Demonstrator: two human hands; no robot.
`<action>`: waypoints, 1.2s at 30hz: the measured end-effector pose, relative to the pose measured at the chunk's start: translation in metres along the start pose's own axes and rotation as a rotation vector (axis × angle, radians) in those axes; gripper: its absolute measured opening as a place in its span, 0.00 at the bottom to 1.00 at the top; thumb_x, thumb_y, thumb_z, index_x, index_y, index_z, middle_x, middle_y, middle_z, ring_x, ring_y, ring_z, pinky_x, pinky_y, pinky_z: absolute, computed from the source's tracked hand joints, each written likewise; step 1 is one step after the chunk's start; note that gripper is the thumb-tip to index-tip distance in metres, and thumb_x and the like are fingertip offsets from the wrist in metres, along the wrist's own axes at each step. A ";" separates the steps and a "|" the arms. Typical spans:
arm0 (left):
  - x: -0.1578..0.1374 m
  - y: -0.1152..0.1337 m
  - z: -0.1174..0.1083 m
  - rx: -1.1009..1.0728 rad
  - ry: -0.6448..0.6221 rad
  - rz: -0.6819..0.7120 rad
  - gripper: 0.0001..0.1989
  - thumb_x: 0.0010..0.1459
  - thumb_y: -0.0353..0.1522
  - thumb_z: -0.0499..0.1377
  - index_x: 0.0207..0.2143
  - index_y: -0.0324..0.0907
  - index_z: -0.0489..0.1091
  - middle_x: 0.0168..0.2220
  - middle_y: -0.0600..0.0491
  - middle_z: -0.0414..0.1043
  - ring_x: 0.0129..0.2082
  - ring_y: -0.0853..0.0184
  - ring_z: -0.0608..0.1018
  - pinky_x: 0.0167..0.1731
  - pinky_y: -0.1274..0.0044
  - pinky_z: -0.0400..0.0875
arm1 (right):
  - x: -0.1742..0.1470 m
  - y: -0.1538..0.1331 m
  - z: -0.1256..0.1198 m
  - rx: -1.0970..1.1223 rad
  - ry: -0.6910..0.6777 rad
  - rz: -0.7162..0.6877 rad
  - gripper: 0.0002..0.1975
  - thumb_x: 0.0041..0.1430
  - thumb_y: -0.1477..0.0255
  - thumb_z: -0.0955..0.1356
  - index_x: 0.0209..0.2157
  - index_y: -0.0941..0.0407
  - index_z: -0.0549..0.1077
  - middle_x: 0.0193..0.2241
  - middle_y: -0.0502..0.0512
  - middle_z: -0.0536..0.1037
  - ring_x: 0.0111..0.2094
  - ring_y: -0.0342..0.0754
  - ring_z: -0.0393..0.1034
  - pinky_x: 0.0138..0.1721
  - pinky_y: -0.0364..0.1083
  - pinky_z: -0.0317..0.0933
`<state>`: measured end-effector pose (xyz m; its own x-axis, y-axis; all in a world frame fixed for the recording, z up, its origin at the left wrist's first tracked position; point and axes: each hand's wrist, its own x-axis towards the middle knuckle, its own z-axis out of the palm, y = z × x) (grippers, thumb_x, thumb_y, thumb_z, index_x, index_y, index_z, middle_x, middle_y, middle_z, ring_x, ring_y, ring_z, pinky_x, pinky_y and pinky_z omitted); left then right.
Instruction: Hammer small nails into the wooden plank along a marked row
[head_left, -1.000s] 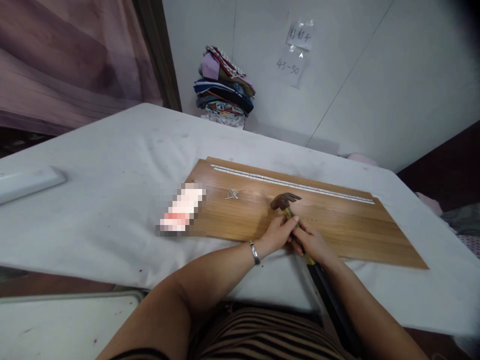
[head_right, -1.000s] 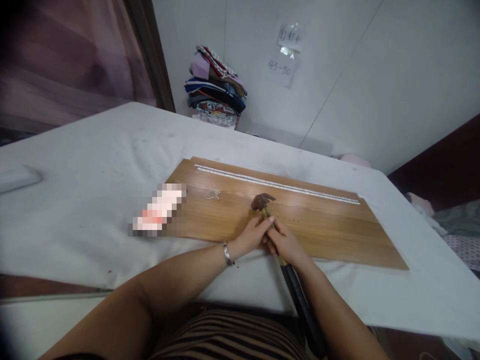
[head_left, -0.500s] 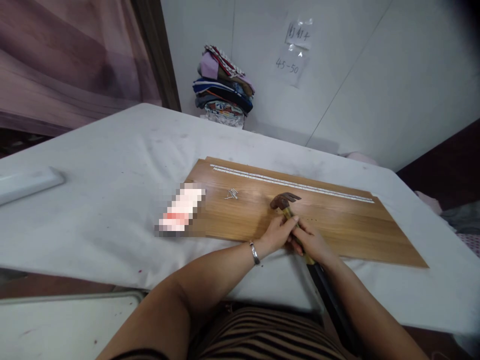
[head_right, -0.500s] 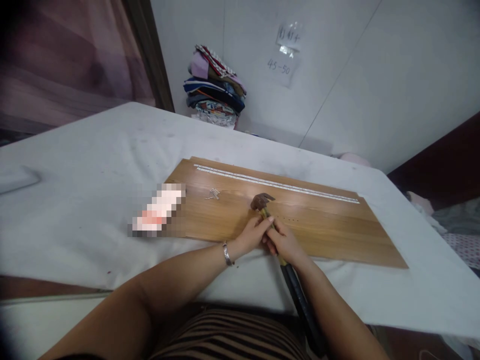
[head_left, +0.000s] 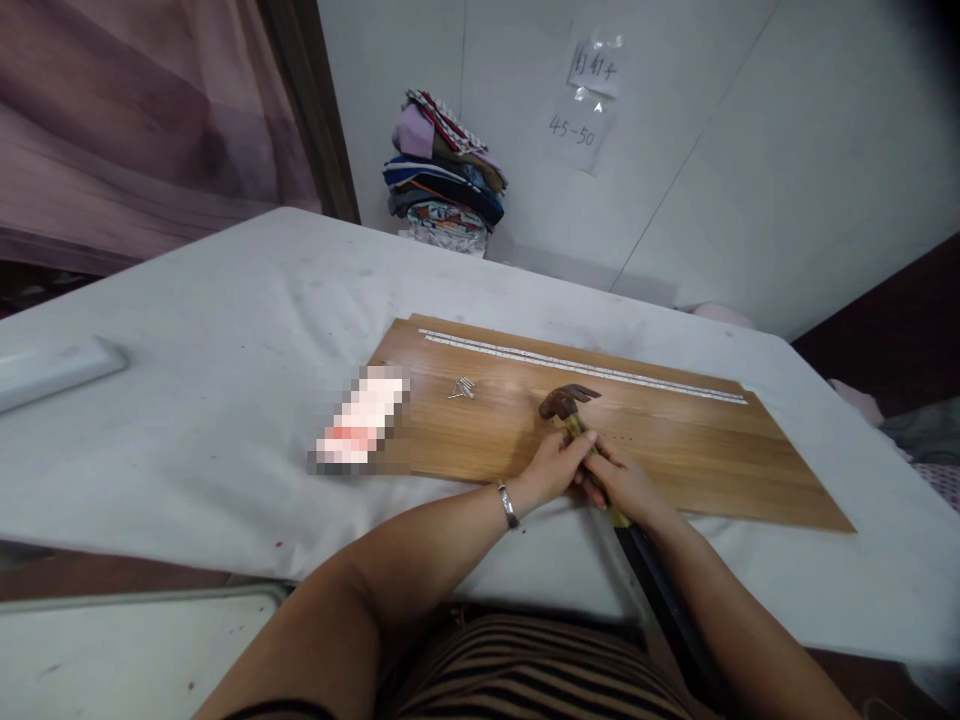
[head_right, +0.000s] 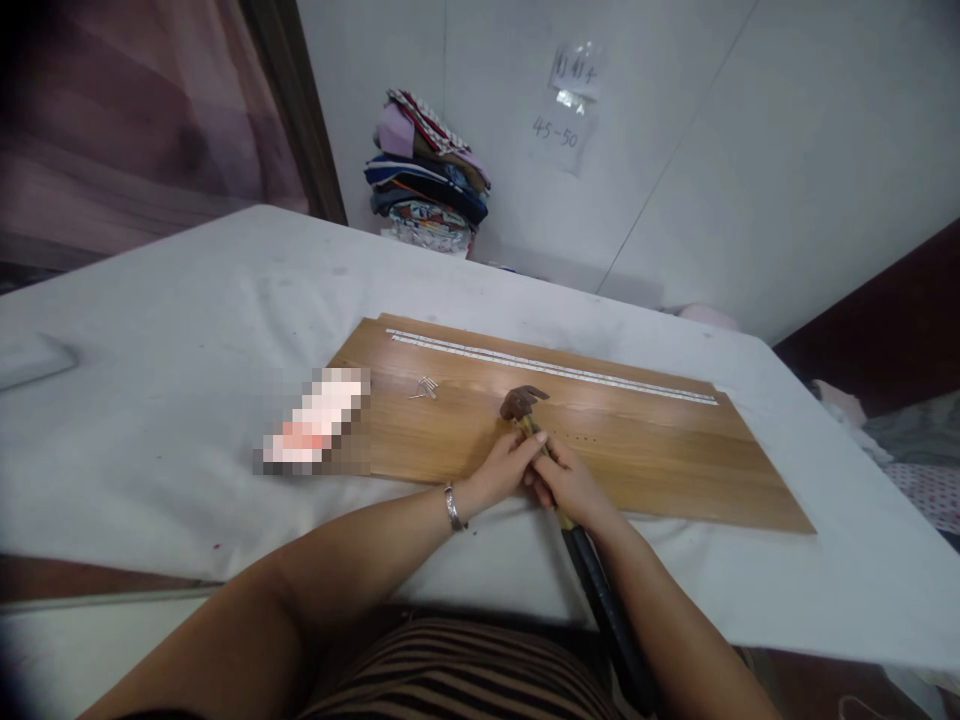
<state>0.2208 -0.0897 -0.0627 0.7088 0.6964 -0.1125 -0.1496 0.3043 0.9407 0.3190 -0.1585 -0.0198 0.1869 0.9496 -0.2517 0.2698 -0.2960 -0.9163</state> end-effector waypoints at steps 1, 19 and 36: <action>0.001 0.000 0.000 -0.001 -0.005 -0.001 0.25 0.57 0.54 0.57 0.25 0.41 0.63 0.13 0.60 0.58 0.13 0.75 0.65 0.15 0.82 0.58 | 0.001 -0.001 -0.001 0.005 -0.010 0.019 0.15 0.59 0.56 0.63 0.30 0.53 0.64 0.12 0.40 0.64 0.11 0.39 0.55 0.15 0.40 0.50; 0.003 -0.002 -0.001 -0.005 -0.001 -0.003 0.26 0.57 0.54 0.56 0.23 0.41 0.62 0.13 0.59 0.58 0.13 0.74 0.66 0.16 0.81 0.58 | 0.003 -0.001 -0.001 0.021 -0.013 0.015 0.15 0.58 0.56 0.63 0.29 0.53 0.64 0.15 0.42 0.67 0.11 0.37 0.56 0.14 0.39 0.49; 0.002 -0.006 0.000 -0.015 0.007 0.006 0.27 0.56 0.56 0.57 0.24 0.41 0.61 0.13 0.60 0.58 0.13 0.74 0.67 0.15 0.81 0.58 | 0.003 -0.001 -0.001 0.038 0.000 0.014 0.13 0.58 0.58 0.64 0.30 0.53 0.64 0.15 0.42 0.67 0.11 0.37 0.55 0.14 0.39 0.50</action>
<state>0.2230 -0.0896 -0.0682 0.7033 0.7025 -0.1088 -0.1644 0.3097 0.9365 0.3204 -0.1559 -0.0193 0.1902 0.9455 -0.2643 0.2309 -0.3047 -0.9240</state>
